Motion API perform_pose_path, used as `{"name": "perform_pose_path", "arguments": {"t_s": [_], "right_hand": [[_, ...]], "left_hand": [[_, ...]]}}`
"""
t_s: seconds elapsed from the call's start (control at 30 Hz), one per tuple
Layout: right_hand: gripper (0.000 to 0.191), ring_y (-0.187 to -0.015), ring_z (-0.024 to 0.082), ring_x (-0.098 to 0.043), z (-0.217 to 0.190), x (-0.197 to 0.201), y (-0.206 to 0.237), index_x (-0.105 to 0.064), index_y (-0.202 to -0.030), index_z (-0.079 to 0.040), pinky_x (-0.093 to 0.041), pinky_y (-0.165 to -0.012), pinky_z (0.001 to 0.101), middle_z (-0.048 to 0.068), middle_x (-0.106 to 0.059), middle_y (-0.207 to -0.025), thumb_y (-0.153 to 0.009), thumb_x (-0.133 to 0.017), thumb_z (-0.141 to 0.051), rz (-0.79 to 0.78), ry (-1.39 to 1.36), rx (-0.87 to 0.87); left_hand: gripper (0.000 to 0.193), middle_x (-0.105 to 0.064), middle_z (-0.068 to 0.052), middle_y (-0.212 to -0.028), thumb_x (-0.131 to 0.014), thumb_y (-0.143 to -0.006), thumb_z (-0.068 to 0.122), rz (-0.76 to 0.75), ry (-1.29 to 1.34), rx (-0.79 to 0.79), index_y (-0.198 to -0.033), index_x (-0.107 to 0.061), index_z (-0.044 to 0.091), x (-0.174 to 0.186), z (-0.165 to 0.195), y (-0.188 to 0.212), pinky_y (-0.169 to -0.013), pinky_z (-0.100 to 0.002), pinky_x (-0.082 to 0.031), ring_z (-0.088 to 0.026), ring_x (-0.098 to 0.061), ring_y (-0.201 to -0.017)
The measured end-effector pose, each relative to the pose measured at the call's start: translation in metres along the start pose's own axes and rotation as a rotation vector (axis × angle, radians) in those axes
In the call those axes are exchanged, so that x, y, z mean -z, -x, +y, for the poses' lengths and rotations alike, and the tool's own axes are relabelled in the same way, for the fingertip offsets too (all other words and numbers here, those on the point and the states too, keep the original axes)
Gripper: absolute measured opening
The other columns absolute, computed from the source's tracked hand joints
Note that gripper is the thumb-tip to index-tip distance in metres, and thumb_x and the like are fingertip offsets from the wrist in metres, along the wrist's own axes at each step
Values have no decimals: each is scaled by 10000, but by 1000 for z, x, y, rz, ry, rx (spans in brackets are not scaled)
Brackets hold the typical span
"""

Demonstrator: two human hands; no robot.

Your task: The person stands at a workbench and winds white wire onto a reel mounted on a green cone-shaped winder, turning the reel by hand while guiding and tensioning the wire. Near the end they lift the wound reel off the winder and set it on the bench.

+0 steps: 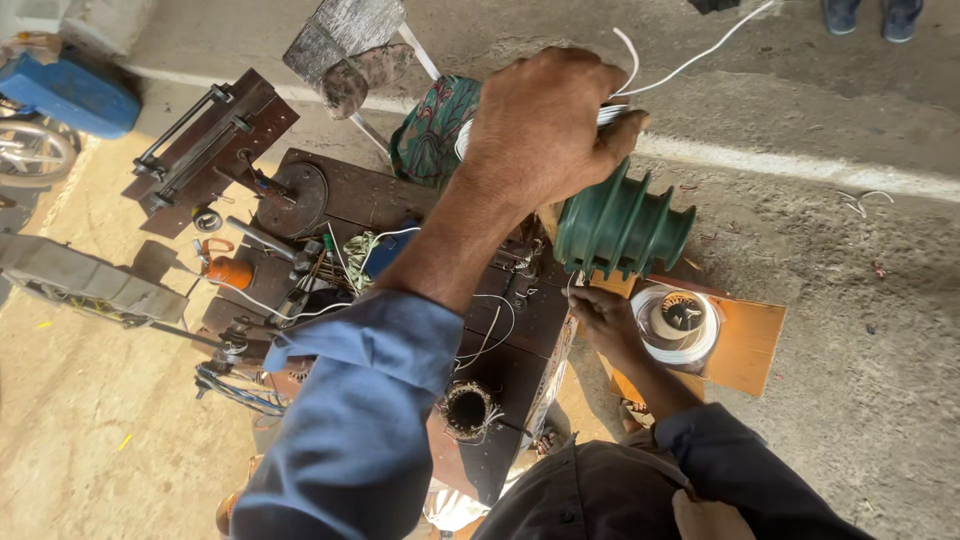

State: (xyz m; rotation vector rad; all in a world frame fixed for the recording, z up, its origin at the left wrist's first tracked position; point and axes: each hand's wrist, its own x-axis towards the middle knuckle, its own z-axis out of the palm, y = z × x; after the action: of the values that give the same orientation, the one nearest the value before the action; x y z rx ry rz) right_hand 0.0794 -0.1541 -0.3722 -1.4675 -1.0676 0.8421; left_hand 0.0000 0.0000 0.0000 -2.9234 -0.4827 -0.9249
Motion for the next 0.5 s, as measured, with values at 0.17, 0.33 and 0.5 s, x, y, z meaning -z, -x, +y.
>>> {"name": "perform_pose_path", "arguments": {"t_s": [0.17, 0.33, 0.5], "right_hand": [[105, -610, 165, -660, -108, -5, 35, -724, -972, -36, -521, -542, 334, 59, -690, -747, -944, -716, -136, 121, 514, 258], [125, -597, 123, -572, -211, 17, 32, -681, -828, -115, -528, -553, 320, 20, -623, -716, -867, -765, -199, 87, 1110, 807], [265, -486, 123, -402, -247, 78, -18, -728, -759, -203, -325, -376, 251, 8, -462, -595, -879, -847, -407, 277, 1260, 1171]], "left_hand": [[353, -754, -88, -850, -790, -848, 431, 74, 84, 32, -951, -781, 93, -13, -9, 8, -719, -444, -611, -233, -756, -791], [360, -753, -73, -860, -764, -863, 443, -86, 179, 116, -999, -766, 109, 8, -7, 8, -778, -431, -612, -211, -756, -815], [346, -744, -85, -879, -764, -854, 444, -46, 142, 111, -967, -769, 117, 3, -6, 11, -777, -464, -604, -252, -749, -839]]}}
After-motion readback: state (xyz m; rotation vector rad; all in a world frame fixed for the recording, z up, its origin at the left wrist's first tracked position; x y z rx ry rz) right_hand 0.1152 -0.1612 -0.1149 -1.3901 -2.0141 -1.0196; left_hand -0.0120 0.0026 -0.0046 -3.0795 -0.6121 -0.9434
